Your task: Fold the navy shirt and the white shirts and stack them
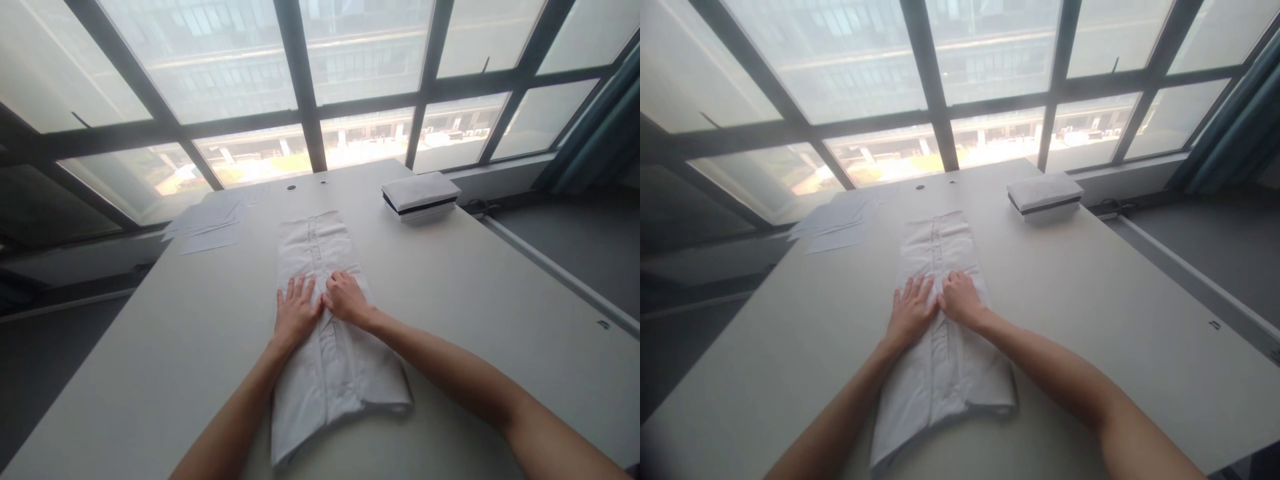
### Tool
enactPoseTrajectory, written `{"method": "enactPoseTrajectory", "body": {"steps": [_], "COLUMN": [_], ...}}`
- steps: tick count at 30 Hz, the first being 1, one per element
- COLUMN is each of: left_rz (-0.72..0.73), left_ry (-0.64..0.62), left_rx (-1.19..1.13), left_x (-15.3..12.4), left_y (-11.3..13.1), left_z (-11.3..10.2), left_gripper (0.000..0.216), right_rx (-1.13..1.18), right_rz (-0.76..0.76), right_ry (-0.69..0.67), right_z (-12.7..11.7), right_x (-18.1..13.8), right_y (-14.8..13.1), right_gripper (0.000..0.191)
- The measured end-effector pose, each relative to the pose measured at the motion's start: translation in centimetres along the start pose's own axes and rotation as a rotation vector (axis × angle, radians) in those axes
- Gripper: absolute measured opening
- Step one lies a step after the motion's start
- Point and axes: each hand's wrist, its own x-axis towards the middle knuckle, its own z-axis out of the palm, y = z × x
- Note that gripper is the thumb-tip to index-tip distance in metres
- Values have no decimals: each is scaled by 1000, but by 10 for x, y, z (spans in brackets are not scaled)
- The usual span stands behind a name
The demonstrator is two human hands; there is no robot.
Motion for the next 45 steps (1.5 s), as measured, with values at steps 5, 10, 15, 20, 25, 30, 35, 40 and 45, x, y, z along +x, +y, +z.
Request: {"method": "enactPoseTrajectory", "body": {"steps": [5,10,15,20,25,30,35,40,45], "left_rz": [0,1,13,3,5,13,22,11,3], "left_ry": [13,21,20,18,23,16,23,26,9], "left_rx": [-20,-31,-33,-47,-56,-40,-29,-41,-64], "left_x": [2,2,2,3,3,4,4,1,1], "left_y": [1,0,-2,-2,-2,-2,-2,-2,-1], "left_z": [1,1,1,2,2,1,2,1,0], "left_gripper": [58,58,59,59,58,58,57,57,58], "right_rx": [0,73,367,600,389,167,183,102,24], "right_rz": [36,5,60,219,358,238,-24,-44,-18], "right_ry": [0,-24,170,351,282,397,179,90,23], "right_z": [4,-8,-46,-70,-61,-53,-31,2,2], "right_x": [10,15,6,-28,-60,-45,16,80,131], "right_y": [-8,4,55,130,179,162,113,101,128], "right_gripper": [24,36,32,33,39,32,32,35,45]}}
